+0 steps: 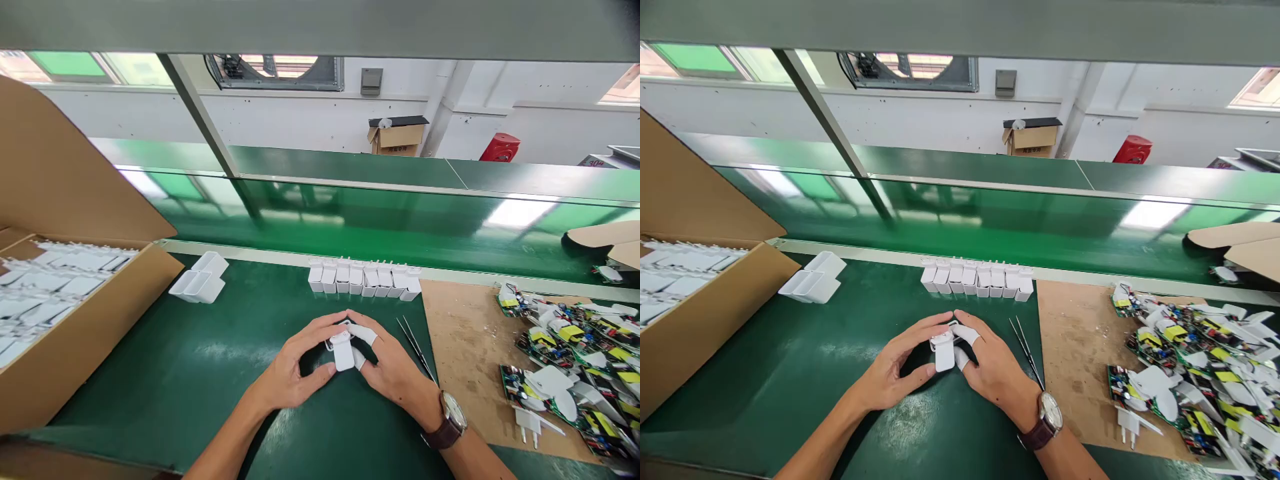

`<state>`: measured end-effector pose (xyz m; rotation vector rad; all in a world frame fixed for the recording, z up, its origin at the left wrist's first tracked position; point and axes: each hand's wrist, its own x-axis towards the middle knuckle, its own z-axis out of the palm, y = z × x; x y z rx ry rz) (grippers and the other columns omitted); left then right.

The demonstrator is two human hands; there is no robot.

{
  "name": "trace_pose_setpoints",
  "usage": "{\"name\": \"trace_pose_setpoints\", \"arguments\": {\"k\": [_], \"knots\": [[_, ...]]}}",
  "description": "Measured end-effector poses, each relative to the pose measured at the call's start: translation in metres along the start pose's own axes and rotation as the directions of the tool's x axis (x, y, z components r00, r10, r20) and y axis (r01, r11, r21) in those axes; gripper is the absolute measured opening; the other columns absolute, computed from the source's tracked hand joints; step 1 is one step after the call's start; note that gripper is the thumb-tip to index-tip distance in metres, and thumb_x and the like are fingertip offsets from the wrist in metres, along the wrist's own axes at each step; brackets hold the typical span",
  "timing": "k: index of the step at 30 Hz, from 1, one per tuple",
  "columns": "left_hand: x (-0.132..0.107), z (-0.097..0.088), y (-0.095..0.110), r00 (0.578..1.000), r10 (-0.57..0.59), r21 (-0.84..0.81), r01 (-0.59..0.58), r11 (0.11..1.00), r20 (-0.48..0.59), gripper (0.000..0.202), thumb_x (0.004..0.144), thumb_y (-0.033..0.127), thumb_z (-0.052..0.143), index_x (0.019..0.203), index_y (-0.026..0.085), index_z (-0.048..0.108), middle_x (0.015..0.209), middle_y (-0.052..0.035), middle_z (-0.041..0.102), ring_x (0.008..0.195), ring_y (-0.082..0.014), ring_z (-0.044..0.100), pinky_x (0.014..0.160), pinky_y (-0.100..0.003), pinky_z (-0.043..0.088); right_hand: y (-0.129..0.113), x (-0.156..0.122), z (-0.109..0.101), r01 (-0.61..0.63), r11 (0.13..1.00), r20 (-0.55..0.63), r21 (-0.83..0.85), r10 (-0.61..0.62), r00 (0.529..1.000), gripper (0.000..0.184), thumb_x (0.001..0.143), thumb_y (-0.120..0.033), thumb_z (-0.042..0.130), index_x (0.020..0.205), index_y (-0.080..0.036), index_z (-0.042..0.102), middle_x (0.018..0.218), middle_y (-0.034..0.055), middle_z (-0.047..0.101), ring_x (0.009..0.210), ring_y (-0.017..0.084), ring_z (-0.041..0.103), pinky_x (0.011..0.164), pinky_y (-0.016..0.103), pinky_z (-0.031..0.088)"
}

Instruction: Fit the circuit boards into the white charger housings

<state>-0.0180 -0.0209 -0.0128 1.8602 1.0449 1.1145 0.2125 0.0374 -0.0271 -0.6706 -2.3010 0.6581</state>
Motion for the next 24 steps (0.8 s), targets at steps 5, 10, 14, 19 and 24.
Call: {"name": "trace_pose_setpoints", "arguments": {"k": [5, 10, 14, 19, 24], "knots": [[0.005, 0.005, -0.004, 0.986, 0.045, 0.004, -0.045, 0.999, -0.159, 0.029, 0.094, 0.025, 0.072, 0.123, 0.024, 0.068, 0.124, -0.0136, 0.074, 0.123, -0.0292, 0.068, 0.105, -0.051, 0.057, 0.002, -0.001, 0.004, 0.058, 0.998, -0.095, 0.006, -0.057, 0.994, 0.053, 0.093, -0.007, 0.055, 0.143, -0.023, 0.046, 0.132, 0.0155, 0.066, 0.121, 0.027, 0.067, 0.098, 0.046, 0.062], [0.003, 0.01, -0.002, 0.956, -0.224, -0.113, 0.206, 0.972, -0.188, 0.035, 0.097, 0.036, 0.068, 0.129, 0.023, 0.061, 0.14, -0.0148, 0.067, 0.124, -0.0267, 0.067, 0.105, -0.046, 0.057, -0.005, 0.005, 0.003, 0.082, 0.995, -0.048, -0.054, -0.085, 0.995, 0.04, 0.094, -0.01, 0.057, 0.132, -0.023, 0.055, 0.115, 0.0132, 0.066, 0.101, 0.026, 0.068, 0.083, 0.041, 0.065], [0.007, 0.015, 0.004, 0.954, -0.244, -0.322, 0.179, 0.93, -0.175, 0.04, 0.096, 0.041, 0.069, 0.129, 0.022, 0.057, 0.135, -0.0151, 0.069, 0.117, -0.0249, 0.069, 0.099, -0.042, 0.059, -0.004, 0.003, 0.006, 0.129, 0.983, -0.031, -0.13, -0.134, 0.991, 0.038, 0.097, -0.012, 0.054, 0.135, -0.02, 0.053, 0.117, 0.0147, 0.063, 0.101, 0.027, 0.066, 0.082, 0.043, 0.065], [0.008, 0.017, -0.002, 0.917, -0.211, -0.161, 0.164, 0.973, -0.339, 0.028, 0.095, 0.041, 0.071, 0.114, 0.022, 0.067, 0.111, -0.009, 0.073, 0.1, -0.0219, 0.069, 0.091, -0.039, 0.06, -0.001, 0.0, 0.007, 0.266, 0.918, -0.005, -0.294, -0.28, 0.96, 0.041, 0.095, -0.008, 0.053, 0.136, -0.013, 0.054, 0.133, 0.0231, 0.054, 0.118, 0.032, 0.063, 0.089, 0.049, 0.065], [0.002, 0.013, -0.002, 0.969, -0.006, 0.152, 0.045, 0.987, -0.247, 0.035, 0.106, 0.032, 0.05, 0.139, 0.029, 0.06, 0.129, -0.0094, 0.066, 0.119, -0.023, 0.062, 0.105, -0.043, 0.053, -0.007, 0.004, 0.004, 0.269, 0.895, 0.04, -0.356, -0.273, 0.961, 0.053, 0.089, -0.004, 0.056, 0.141, -0.015, 0.053, 0.15, 0.0244, 0.043, 0.134, 0.035, 0.056, 0.099, 0.05, 0.062]]}}
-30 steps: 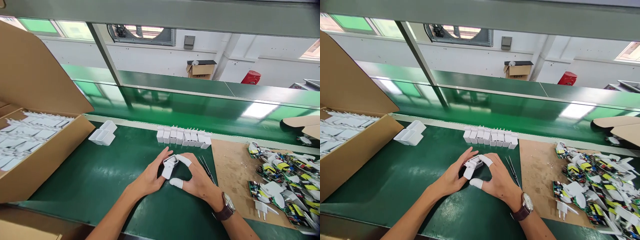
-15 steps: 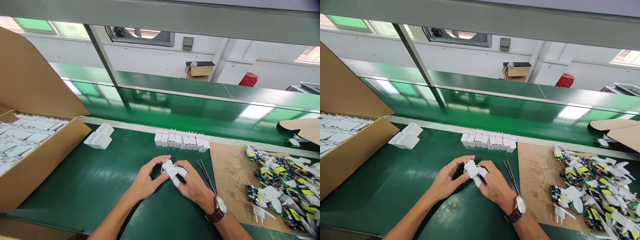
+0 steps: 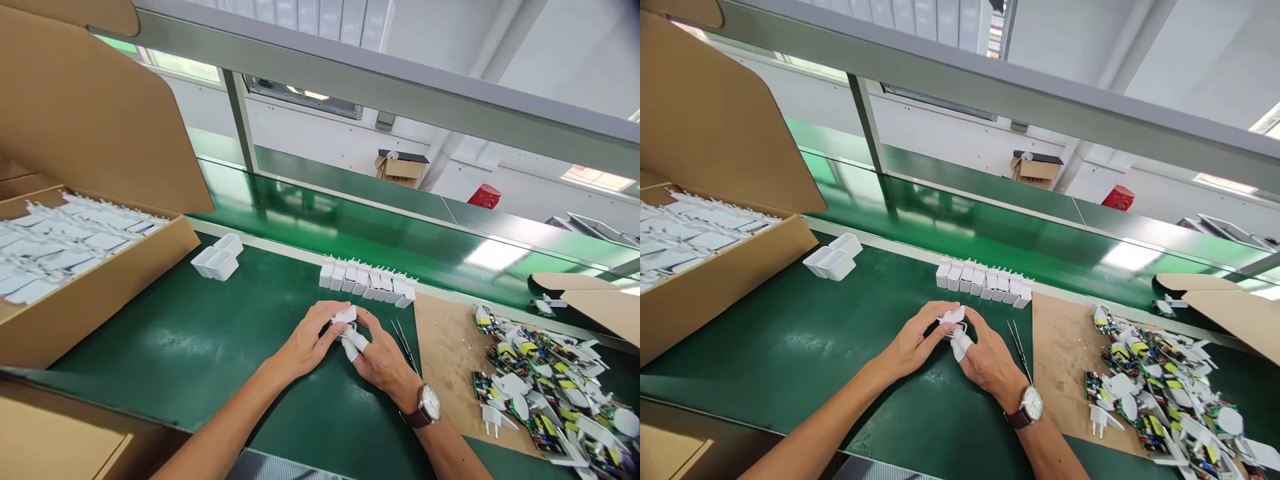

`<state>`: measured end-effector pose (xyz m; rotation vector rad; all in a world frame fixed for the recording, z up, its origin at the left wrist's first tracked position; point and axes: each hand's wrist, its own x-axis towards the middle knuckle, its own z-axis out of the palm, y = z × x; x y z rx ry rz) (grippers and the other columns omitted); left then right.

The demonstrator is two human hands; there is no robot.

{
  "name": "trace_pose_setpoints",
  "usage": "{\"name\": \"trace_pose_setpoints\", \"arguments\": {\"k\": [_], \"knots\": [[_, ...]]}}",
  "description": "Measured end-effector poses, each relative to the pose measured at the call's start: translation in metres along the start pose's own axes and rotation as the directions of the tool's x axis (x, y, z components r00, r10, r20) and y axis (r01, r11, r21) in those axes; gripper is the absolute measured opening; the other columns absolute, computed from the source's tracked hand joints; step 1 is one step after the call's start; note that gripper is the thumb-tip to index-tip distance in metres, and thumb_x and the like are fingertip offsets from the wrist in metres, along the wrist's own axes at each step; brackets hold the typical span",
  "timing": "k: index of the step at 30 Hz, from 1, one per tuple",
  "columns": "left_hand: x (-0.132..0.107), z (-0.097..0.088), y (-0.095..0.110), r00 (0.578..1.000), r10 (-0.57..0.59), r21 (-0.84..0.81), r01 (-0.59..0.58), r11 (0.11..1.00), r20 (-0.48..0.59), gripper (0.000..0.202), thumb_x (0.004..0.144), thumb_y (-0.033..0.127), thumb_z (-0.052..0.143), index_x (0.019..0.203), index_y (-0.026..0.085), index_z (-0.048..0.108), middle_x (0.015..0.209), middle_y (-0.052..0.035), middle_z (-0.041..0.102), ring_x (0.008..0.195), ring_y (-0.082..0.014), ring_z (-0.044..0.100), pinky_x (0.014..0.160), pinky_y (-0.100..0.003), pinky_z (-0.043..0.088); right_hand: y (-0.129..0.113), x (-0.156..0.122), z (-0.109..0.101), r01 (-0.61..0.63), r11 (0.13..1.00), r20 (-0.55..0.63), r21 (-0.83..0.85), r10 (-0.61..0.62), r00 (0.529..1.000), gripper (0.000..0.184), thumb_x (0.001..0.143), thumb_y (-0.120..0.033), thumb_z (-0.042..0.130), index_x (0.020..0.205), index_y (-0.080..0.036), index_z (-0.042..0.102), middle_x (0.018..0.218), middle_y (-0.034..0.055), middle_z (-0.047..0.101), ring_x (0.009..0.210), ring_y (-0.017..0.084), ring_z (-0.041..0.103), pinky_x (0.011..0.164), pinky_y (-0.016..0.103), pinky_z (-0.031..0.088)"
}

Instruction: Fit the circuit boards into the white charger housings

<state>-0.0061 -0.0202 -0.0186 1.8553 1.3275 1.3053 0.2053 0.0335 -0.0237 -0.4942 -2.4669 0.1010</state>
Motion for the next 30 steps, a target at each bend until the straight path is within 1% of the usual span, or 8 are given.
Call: {"name": "trace_pose_setpoints", "arguments": {"k": [4, 8, 11, 14, 17, 23, 26, 30], "knots": [[-0.001, 0.0, 0.002, 0.993, 0.112, 0.164, -0.119, 0.979, 0.047, 0.039, 0.107, 0.02, 0.038, 0.134, 0.029, 0.065, 0.122, -0.0103, 0.061, 0.112, -0.0221, 0.061, 0.097, -0.04, 0.056, -0.001, 0.005, -0.004, 0.004, 0.997, -0.01, -0.078, -0.005, 1.0, 0.054, 0.087, -0.006, 0.059, 0.139, -0.018, 0.055, 0.154, 0.023, 0.043, 0.137, 0.036, 0.055, 0.1, 0.052, 0.062], [-0.001, 0.005, -0.001, 0.975, 0.221, 0.293, -0.209, 0.933, -0.008, 0.039, 0.103, 0.014, 0.039, 0.126, 0.026, 0.068, 0.11, -0.0106, 0.062, 0.098, -0.0222, 0.06, 0.087, -0.039, 0.055, -0.002, 0.01, -0.007, 0.002, 0.996, 0.054, -0.089, 0.003, 0.999, 0.048, 0.089, -0.008, 0.057, 0.137, -0.014, 0.057, 0.147, 0.0248, 0.053, 0.126, 0.034, 0.066, 0.095, 0.048, 0.065], [0.0, 0.006, -0.001, 0.963, 0.263, 0.274, -0.237, 0.932, -0.063, 0.033, 0.104, 0.015, 0.043, 0.128, 0.024, 0.063, 0.108, -0.0094, 0.066, 0.097, -0.0216, 0.062, 0.088, -0.038, 0.053, -0.006, 0.014, -0.008, -0.044, 0.998, 0.074, -0.035, 0.047, 0.996, 0.048, 0.092, -0.009, 0.055, 0.139, -0.016, 0.056, 0.144, 0.0217, 0.058, 0.123, 0.031, 0.067, 0.095, 0.044, 0.065], [0.0, 0.004, 0.002, 0.969, 0.187, 0.207, -0.152, 0.966, -0.158, 0.031, 0.106, 0.021, 0.044, 0.136, 0.021, 0.054, 0.108, -0.008, 0.069, 0.097, -0.0208, 0.064, 0.091, -0.038, 0.054, -0.008, 0.016, -0.007, -0.059, 0.996, 0.048, 0.071, 0.056, 0.997, 0.053, 0.094, -0.008, 0.053, 0.145, -0.021, 0.052, 0.134, 0.0165, 0.064, 0.119, 0.026, 0.069, 0.096, 0.04, 0.064], [-0.001, 0.002, 0.005, 0.969, 0.085, 0.185, -0.042, 0.982, -0.231, 0.033, 0.107, 0.024, 0.039, 0.138, 0.021, 0.053, 0.114, -0.009, 0.069, 0.102, -0.0213, 0.065, 0.092, -0.039, 0.055, -0.009, 0.017, -0.005, -0.028, 0.996, -0.033, 0.09, 0.031, 0.999, 0.054, 0.095, -0.008, 0.053, 0.147, -0.023, 0.05, 0.127, 0.0151, 0.066, 0.115, 0.025, 0.07, 0.095, 0.039, 0.064], [-0.002, 0.0, 0.006, 0.959, 0.052, 0.179, -0.001, 0.984, -0.278, 0.035, 0.106, 0.027, 0.042, 0.139, 0.022, 0.053, 0.122, -0.0108, 0.069, 0.114, -0.0244, 0.065, 0.101, -0.045, 0.053, -0.012, 0.019, -0.014, -0.038, 0.998, -0.13, 0.053, 0.045, 0.99, 0.059, 0.095, -0.008, 0.056, 0.15, -0.028, 0.046, 0.127, 0.0144, 0.067, 0.117, 0.027, 0.069, 0.096, 0.045, 0.064], [-0.003, 0.001, 0.006, 0.954, 0.046, 0.162, 0.002, 0.987, -0.296, 0.034, 0.106, 0.026, 0.042, 0.139, 0.023, 0.052, 0.123, -0.0102, 0.068, 0.114, -0.0236, 0.065, 0.101, -0.044, 0.054, -0.015, 0.02, -0.013, -0.072, 0.993, -0.097, 0.094, 0.081, 0.992, 0.057, 0.096, -0.008, 0.055, 0.148, -0.029, 0.048, 0.124, 0.0136, 0.067, 0.114, 0.027, 0.069, 0.093, 0.044, 0.064], [-0.002, 0.003, 0.008, 0.955, 0.021, 0.161, 0.028, 0.987, -0.295, 0.033, 0.107, 0.024, 0.041, 0.139, 0.024, 0.051, 0.122, -0.0095, 0.068, 0.113, -0.0224, 0.065, 0.098, -0.042, 0.056, -0.012, 0.017, 0.002, -0.079, 0.985, -0.005, 0.155, 0.081, 0.997, 0.046, 0.096, -0.009, 0.052, 0.139, -0.025, 0.054, 0.117, 0.0133, 0.066, 0.102, 0.024, 0.068, 0.082, 0.038, 0.065]]}}
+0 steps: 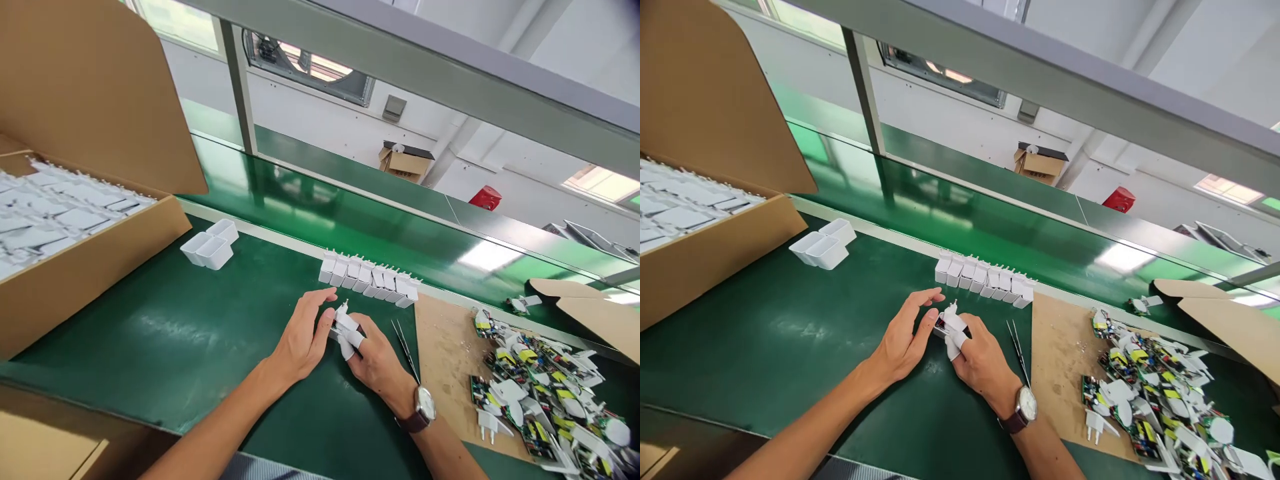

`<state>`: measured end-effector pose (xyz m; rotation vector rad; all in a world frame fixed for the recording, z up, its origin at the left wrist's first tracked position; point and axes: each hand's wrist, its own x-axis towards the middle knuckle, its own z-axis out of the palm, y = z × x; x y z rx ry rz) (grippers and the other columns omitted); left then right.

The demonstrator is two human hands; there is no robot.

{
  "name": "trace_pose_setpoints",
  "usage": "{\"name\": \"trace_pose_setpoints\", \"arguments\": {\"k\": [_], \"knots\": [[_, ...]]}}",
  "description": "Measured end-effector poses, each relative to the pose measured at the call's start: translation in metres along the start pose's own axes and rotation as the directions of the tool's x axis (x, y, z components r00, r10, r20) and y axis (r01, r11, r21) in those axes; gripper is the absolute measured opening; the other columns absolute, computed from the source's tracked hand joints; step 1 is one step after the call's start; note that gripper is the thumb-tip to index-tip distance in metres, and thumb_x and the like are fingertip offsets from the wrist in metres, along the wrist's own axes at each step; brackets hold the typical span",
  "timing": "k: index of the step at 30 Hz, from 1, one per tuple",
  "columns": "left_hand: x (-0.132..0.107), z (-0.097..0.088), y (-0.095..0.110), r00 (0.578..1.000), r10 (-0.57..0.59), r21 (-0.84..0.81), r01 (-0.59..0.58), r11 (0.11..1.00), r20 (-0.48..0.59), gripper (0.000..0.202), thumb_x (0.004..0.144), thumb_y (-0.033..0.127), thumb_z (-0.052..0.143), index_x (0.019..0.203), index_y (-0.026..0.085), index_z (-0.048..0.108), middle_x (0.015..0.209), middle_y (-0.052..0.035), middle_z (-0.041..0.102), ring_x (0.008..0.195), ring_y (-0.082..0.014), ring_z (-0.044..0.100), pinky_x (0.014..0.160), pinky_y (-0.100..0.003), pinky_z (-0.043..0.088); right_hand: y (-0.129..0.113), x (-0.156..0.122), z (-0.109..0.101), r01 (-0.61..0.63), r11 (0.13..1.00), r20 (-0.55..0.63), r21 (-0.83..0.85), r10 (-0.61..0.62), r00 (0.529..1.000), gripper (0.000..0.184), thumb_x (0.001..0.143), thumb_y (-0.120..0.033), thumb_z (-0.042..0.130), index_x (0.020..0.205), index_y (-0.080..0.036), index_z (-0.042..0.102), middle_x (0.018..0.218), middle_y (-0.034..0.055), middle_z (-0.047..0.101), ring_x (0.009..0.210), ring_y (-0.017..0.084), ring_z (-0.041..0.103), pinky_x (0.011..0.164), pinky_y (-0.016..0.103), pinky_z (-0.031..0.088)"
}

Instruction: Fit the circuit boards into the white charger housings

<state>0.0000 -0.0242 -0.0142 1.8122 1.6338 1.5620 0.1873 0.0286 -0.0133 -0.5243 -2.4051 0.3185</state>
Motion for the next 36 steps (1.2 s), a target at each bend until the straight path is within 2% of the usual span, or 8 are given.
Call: {"name": "trace_pose_setpoints", "arguments": {"k": [9, 15, 19, 22, 25, 29, 33, 36], "knots": [[-0.001, -0.002, -0.003, 0.998, 0.06, 0.04, -0.059, 0.997, -0.036, 0.035, 0.105, 0.019, 0.044, 0.14, 0.024, 0.05, 0.126, -0.0089, 0.066, 0.117, -0.0228, 0.063, 0.101, -0.042, 0.054, 0.001, 0.001, -0.004, -0.004, 1.0, -0.097, 0.023, 0.007, 0.995, 0.038, 0.096, -0.007, 0.054, 0.131, -0.022, 0.057, 0.123, 0.0146, 0.063, 0.109, 0.025, 0.066, 0.088, 0.039, 0.063], [0.0, -0.001, -0.001, 1.0, -0.015, 0.012, 0.015, 1.0, 0.021, 0.032, 0.107, 0.023, 0.041, 0.137, 0.022, 0.052, 0.124, -0.0098, 0.067, 0.113, -0.0218, 0.066, 0.098, -0.039, 0.057, 0.001, 0.001, 0.005, -0.03, 0.997, -0.021, 0.064, 0.032, 0.999, 0.034, 0.094, -0.005, 0.056, 0.123, -0.023, 0.061, 0.114, 0.0124, 0.066, 0.098, 0.024, 0.065, 0.079, 0.039, 0.064], [-0.001, 0.002, -0.003, 0.998, -0.027, 0.012, 0.026, 1.0, 0.054, 0.032, 0.106, 0.025, 0.045, 0.138, 0.022, 0.05, 0.127, -0.0112, 0.065, 0.108, -0.0206, 0.068, 0.096, -0.039, 0.059, 0.003, -0.005, 0.013, -0.005, 0.998, -0.099, 0.056, 0.011, 0.995, 0.044, 0.095, -0.006, 0.056, 0.135, -0.024, 0.056, 0.118, 0.0133, 0.066, 0.105, 0.025, 0.066, 0.084, 0.04, 0.065], [-0.003, 0.006, -0.005, 1.0, -0.017, -0.009, 0.017, 1.0, 0.019, 0.037, 0.102, 0.028, 0.055, 0.138, 0.023, 0.049, 0.124, -0.01, 0.066, 0.102, -0.0199, 0.07, 0.092, -0.038, 0.061, 0.005, -0.011, 0.013, 0.019, 0.998, -0.116, -0.053, -0.026, 0.993, 0.051, 0.094, -0.007, 0.057, 0.142, -0.023, 0.052, 0.139, 0.0189, 0.056, 0.123, 0.03, 0.062, 0.092, 0.046, 0.065], [-0.004, 0.01, -0.005, 1.0, -0.015, -0.01, 0.016, 1.0, 0.022, 0.036, 0.1, 0.029, 0.061, 0.134, 0.024, 0.052, 0.118, -0.0072, 0.07, 0.1, -0.0195, 0.072, 0.089, -0.036, 0.062, 0.008, -0.015, 0.011, 0.045, 0.986, -0.082, -0.16, -0.058, 0.995, 0.058, 0.09, -0.006, 0.057, 0.145, -0.024, 0.049, 0.157, 0.0201, 0.039, 0.14, 0.037, 0.049, 0.101, 0.055, 0.06], [-0.002, 0.011, -0.003, 0.998, 0.06, 0.002, -0.06, 0.998, 0.033, 0.027, 0.1, 0.026, 0.061, 0.126, 0.024, 0.058, 0.109, -0.0052, 0.072, 0.095, -0.0183, 0.071, 0.086, -0.034, 0.062, 0.007, -0.01, 0.009, 0.022, 0.997, 0.05, -0.074, -0.018, 0.999, 0.064, 0.091, -0.005, 0.05, 0.152, -0.023, 0.04, 0.148, 0.0194, 0.05, 0.133, 0.032, 0.057, 0.097, 0.047, 0.064], [0.0, 0.006, 0.001, 0.992, 0.113, 0.007, -0.113, 0.994, -0.049, 0.026, 0.102, 0.023, 0.056, 0.128, 0.021, 0.057, 0.111, -0.0072, 0.071, 0.097, -0.0188, 0.071, 0.087, -0.034, 0.061, 0.003, -0.001, 0.006, 0.014, 1.0, -0.006, -0.02, -0.014, 1.0, 0.06, 0.095, -0.007, 0.051, 0.151, -0.023, 0.043, 0.135, 0.0187, 0.058, 0.123, 0.03, 0.063, 0.091, 0.042, 0.065], [0.003, 0.001, 0.002, 0.985, 0.078, 0.021, -0.076, 0.997, -0.155, 0.026, 0.103, 0.023, 0.053, 0.128, 0.021, 0.057, 0.116, -0.0091, 0.07, 0.1, -0.0193, 0.069, 0.09, -0.036, 0.059, 0.002, 0.002, 0.003, 0.006, 1.0, -0.076, 0.008, -0.005, 0.997, 0.063, 0.094, -0.006, 0.054, 0.153, -0.027, 0.043, 0.137, 0.0176, 0.058, 0.126, 0.03, 0.062, 0.096, 0.043, 0.063]]}}
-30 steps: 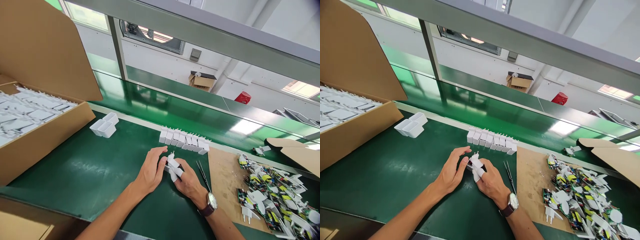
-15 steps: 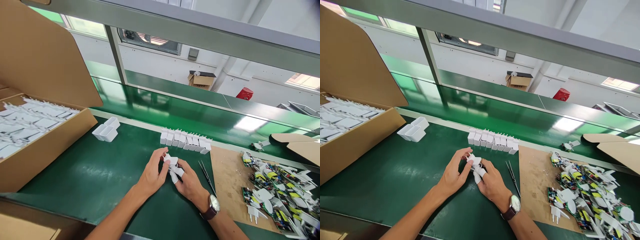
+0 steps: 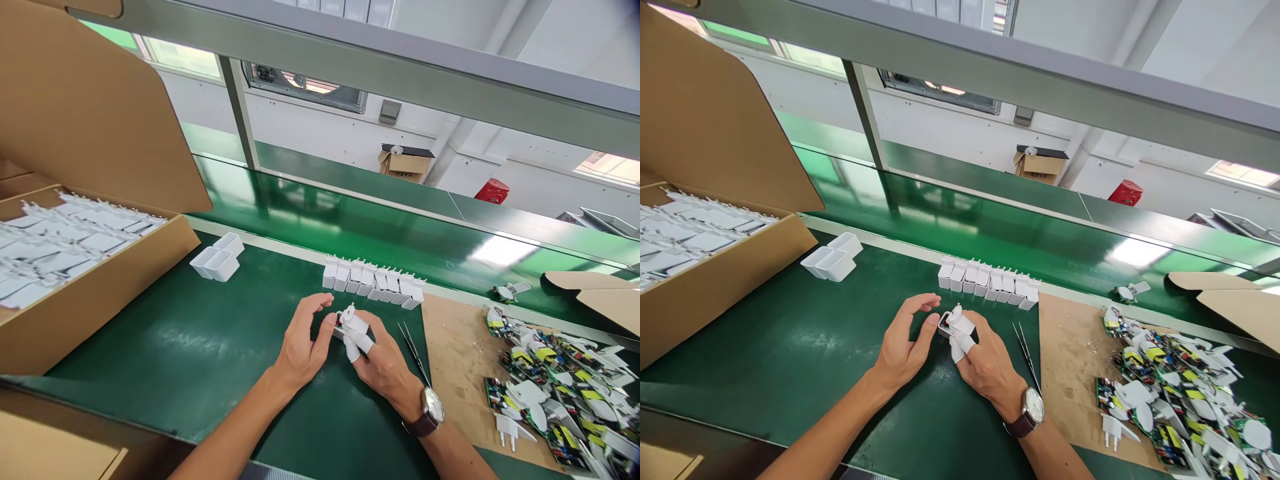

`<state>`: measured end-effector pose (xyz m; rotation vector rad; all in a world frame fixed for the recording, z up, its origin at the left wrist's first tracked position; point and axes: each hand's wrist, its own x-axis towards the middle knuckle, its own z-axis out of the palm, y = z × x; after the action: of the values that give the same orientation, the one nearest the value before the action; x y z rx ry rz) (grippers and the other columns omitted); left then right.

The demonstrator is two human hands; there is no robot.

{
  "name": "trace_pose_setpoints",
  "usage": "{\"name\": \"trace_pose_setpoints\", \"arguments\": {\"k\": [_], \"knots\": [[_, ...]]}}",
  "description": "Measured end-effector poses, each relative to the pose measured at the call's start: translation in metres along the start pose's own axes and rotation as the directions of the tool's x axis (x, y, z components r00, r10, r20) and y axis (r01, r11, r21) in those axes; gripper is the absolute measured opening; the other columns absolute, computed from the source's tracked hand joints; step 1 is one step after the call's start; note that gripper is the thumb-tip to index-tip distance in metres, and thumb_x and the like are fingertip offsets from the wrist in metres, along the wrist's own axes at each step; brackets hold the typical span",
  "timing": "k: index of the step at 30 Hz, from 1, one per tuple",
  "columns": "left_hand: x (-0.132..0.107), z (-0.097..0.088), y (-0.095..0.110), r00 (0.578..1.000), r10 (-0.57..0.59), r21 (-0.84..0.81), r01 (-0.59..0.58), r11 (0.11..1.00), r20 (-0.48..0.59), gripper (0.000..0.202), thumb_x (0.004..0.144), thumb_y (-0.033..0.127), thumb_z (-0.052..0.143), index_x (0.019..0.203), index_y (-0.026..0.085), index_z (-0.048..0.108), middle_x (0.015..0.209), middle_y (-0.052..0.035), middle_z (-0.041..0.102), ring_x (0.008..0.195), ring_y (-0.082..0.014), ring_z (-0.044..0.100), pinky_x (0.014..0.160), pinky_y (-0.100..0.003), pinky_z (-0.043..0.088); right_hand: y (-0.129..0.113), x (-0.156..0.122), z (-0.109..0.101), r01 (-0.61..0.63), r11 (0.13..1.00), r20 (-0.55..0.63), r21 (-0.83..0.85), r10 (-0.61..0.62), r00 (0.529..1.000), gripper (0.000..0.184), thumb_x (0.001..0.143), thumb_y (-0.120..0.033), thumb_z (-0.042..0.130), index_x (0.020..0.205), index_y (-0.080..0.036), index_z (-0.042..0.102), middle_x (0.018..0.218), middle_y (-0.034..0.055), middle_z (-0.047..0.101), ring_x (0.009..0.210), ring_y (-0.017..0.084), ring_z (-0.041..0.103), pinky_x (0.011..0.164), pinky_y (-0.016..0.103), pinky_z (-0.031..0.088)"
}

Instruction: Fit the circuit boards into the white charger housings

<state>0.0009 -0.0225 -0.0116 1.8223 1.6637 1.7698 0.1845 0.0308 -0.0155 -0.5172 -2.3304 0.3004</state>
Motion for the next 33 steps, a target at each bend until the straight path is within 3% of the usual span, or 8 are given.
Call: {"name": "trace_pose_setpoints", "arguments": {"k": [6, 11, 13, 16, 18, 20, 27, 33], "knots": [[0.004, -0.006, -0.008, 0.975, -0.187, -0.069, 0.179, 0.981, -0.123, 0.025, 0.106, 0.028, 0.047, 0.129, 0.022, 0.057, 0.12, -0.01, 0.065, 0.108, -0.0205, 0.065, 0.095, -0.038, 0.054, 0.0, -0.001, 0.003, -0.089, 0.995, 0.03, 0.049, 0.088, 0.996, 0.06, 0.093, -0.005, 0.054, 0.148, -0.028, 0.051, 0.123, 0.013, 0.067, 0.108, 0.026, 0.068, 0.09, 0.042, 0.063], [0.0, -0.006, -0.01, 0.993, -0.064, -0.047, 0.069, 0.996, 0.1, 0.053, 0.096, 0.042, 0.067, 0.142, 0.024, 0.047, 0.132, -0.0137, 0.058, 0.113, -0.0256, 0.063, 0.092, -0.042, 0.057, 0.0, -0.004, 0.01, -0.228, 0.924, -0.074, 0.308, 0.263, 0.962, 0.035, 0.095, -0.015, 0.059, 0.127, -0.026, 0.065, 0.124, 0.0114, 0.069, 0.112, 0.025, 0.067, 0.097, 0.043, 0.059], [-0.004, -0.002, -0.008, 0.972, 0.017, -0.034, -0.009, 0.999, 0.235, 0.082, 0.083, 0.044, 0.082, 0.151, 0.025, 0.039, 0.141, -0.0167, 0.052, 0.123, -0.0314, 0.06, 0.095, -0.047, 0.058, 0.001, -0.007, 0.011, -0.384, 0.738, -0.077, 0.554, 0.506, 0.859, 0.017, 0.094, -0.028, 0.066, 0.111, -0.025, 0.068, 0.117, 0.01, 0.071, 0.106, 0.025, 0.07, 0.095, 0.042, 0.06], [-0.01, 0.006, -0.002, 0.952, 0.116, -0.031, -0.112, 0.993, 0.284, 0.078, 0.087, 0.026, 0.076, 0.154, 0.026, 0.035, 0.139, -0.0168, 0.054, 0.126, -0.0317, 0.059, 0.101, -0.05, 0.057, 0.0, -0.009, 0.012, -0.478, 0.263, 0.144, 0.838, 0.739, 0.658, 0.025, 0.089, -0.047, 0.074, 0.095, -0.023, 0.065, 0.096, 0.0052, 0.073, 0.089, 0.023, 0.071, 0.084, 0.042, 0.062], [-0.013, 0.011, 0.001, 0.955, 0.18, -0.065, -0.17, 0.983, 0.234, 0.072, 0.09, 0.016, 0.069, 0.152, 0.025, 0.036, 0.131, -0.015, 0.06, 0.117, -0.0281, 0.063, 0.097, -0.047, 0.058, -0.003, -0.009, 0.011, -0.464, 0.016, 0.309, 0.886, 0.725, 0.616, 0.033, 0.085, -0.053, 0.076, 0.09, -0.023, 0.064, 0.087, 0.0024, 0.071, 0.083, 0.023, 0.07, 0.08, 0.042, 0.061], [-0.013, 0.014, 0.002, 0.961, 0.217, -0.089, -0.204, 0.975, 0.171, 0.073, 0.088, 0.015, 0.072, 0.151, 0.023, 0.037, 0.125, -0.0141, 0.064, 0.11, -0.0263, 0.064, 0.092, -0.044, 0.06, -0.007, -0.007, 0.01, -0.443, -0.11, 0.391, 0.89, 0.684, 0.616, 0.034, 0.084, -0.054, 0.077, 0.089, -0.023, 0.063, 0.087, 0.0019, 0.07, 0.084, 0.024, 0.07, 0.08, 0.043, 0.06], [-0.01, 0.014, 0.003, 0.956, 0.275, -0.068, -0.268, 0.961, 0.107, 0.077, 0.087, 0.014, 0.075, 0.153, 0.021, 0.037, 0.124, -0.0151, 0.067, 0.108, -0.0265, 0.064, 0.089, -0.044, 0.06, -0.013, -0.003, 0.01, -0.46, -0.159, 0.444, 0.874, 0.649, 0.618, 0.037, 0.084, -0.056, 0.076, 0.097, -0.023, 0.066, 0.092, 0.0048, 0.074, 0.095, 0.028, 0.072, 0.085, 0.045, 0.058], [-0.01, 0.012, 0.005, 0.959, 0.249, -0.06, -0.243, 0.968, 0.135, 0.075, 0.087, 0.016, 0.075, 0.151, 0.023, 0.038, 0.123, -0.0142, 0.067, 0.107, -0.0268, 0.064, 0.089, -0.043, 0.059, -0.007, -0.009, 0.014, -0.517, -0.01, 0.409, 0.856, 0.626, 0.664, 0.039, 0.092, -0.06, 0.063, 0.104, -0.023, 0.064, 0.092, 0.006, 0.074, 0.089, 0.029, 0.074, 0.076, 0.046, 0.061]]}}
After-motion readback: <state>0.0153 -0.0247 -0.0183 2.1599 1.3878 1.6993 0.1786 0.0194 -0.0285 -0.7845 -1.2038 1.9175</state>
